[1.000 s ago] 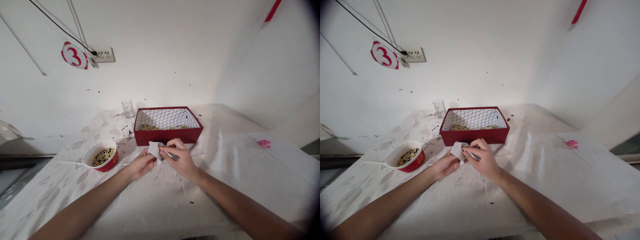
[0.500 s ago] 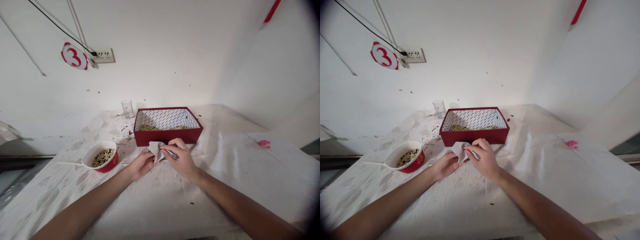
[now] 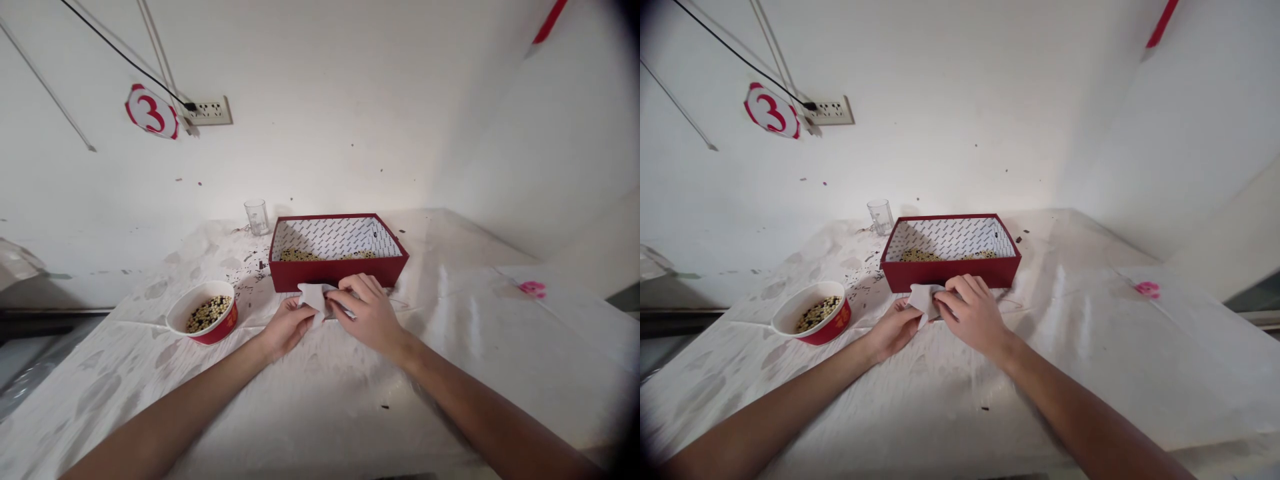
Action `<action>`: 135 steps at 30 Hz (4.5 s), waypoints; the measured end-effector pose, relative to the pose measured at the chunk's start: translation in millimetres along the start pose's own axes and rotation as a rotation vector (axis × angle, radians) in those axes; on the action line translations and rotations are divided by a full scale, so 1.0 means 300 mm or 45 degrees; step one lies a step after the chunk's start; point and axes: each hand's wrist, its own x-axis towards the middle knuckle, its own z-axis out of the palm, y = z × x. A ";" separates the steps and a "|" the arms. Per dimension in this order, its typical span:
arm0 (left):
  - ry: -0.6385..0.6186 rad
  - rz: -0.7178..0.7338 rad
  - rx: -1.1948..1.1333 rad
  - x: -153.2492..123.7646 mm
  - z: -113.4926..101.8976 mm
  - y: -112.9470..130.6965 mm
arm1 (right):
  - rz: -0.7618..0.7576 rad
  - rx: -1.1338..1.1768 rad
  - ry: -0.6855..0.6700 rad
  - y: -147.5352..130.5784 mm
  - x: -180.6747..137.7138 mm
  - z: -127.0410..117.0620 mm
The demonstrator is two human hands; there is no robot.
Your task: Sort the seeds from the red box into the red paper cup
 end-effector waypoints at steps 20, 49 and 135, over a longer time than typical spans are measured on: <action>-0.071 0.097 0.139 0.001 0.001 -0.014 | 0.093 0.225 0.044 -0.022 -0.013 0.026; -0.309 -0.208 -0.065 -0.004 -0.027 0.033 | 0.135 0.524 0.144 -0.041 -0.002 -0.001; -0.251 -0.105 -0.038 0.017 -0.056 0.029 | 0.027 0.616 0.143 -0.026 0.000 0.010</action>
